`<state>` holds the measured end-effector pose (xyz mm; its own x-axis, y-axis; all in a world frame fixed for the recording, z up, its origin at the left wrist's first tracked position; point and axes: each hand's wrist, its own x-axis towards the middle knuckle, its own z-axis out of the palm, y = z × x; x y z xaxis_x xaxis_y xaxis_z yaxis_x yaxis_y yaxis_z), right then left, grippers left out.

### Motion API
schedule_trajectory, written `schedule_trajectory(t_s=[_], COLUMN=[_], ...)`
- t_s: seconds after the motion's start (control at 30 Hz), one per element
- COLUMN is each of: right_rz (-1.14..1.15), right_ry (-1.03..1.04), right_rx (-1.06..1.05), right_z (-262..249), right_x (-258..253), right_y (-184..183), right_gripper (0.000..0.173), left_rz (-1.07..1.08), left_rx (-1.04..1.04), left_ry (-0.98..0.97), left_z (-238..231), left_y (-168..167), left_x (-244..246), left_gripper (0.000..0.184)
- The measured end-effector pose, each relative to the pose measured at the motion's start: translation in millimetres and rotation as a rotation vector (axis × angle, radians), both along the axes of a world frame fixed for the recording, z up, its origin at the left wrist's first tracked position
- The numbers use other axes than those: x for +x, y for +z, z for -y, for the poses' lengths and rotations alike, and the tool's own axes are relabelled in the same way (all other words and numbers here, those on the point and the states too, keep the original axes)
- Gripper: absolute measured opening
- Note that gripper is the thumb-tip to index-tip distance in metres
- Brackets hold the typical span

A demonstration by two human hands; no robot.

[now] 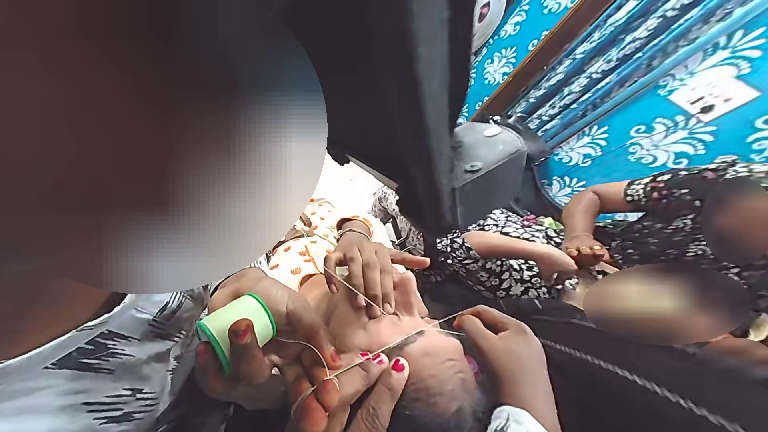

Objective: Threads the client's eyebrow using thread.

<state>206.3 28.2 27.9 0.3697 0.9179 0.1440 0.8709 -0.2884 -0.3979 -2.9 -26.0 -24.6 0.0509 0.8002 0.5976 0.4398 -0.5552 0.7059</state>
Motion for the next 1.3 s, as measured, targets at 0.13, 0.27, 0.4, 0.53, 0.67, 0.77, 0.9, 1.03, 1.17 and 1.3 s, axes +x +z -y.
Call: schedule_trajectory(t_s=[0.13, 0.27, 0.4, 0.53, 0.67, 0.77, 0.9, 1.03, 1.17, 1.3], right_rz=[0.0, 0.013, -0.025, -0.006, -0.013, -0.012, 0.013, 0.021, 0.029, 0.019], right_ry=[0.028, 0.057, -0.001, 0.007, -0.006, -0.043, -0.044, -0.047, -0.034, 0.03], right_rx=[0.005, 0.005, -0.076, -0.058, -0.089, -0.13, -0.18, -0.197, -0.156, 0.05], right_z=[0, 1, -5, -4, -7, -10, -9, -6, -6, -5], right_x=[0, 7, -12, -13, -18, -23, -20, -23, -27, -29], right_y=[1, -5, 14, 12, 17, 23, 23, 25, 25, 23], right_gripper=[0.022, 0.022, 0.021, 0.021, 0.023, 0.024, 0.027, 0.028, 0.027, 0.018], left_rz=[0.005, 0.019, 0.021, 0.03, 0.049, 0.047, 0.041, 0.056, 0.054, 0.057], left_rx=[0.033, 0.027, 0.022, 0.027, 0.043, 0.031, 0.036, 0.042, 0.044, 0.04], left_ry=[0.01, -0.008, -0.009, -0.018, -0.023, -0.03, -0.024, -0.028, -0.03, -0.035], left_z=[1, 1, 1, 1, -1, 0, -1, 0, 3, 3], left_y=[-4, 0, 0, -1, -3, -2, -3, -5, -6, -4], left_x=[2, 2, 2, 3, 3, 3, 4, 5, 6, 5], left_gripper=[0.046, 0.045, 0.045, 0.045, 0.044, 0.046, 0.047, 0.046, 0.048, 0.049])
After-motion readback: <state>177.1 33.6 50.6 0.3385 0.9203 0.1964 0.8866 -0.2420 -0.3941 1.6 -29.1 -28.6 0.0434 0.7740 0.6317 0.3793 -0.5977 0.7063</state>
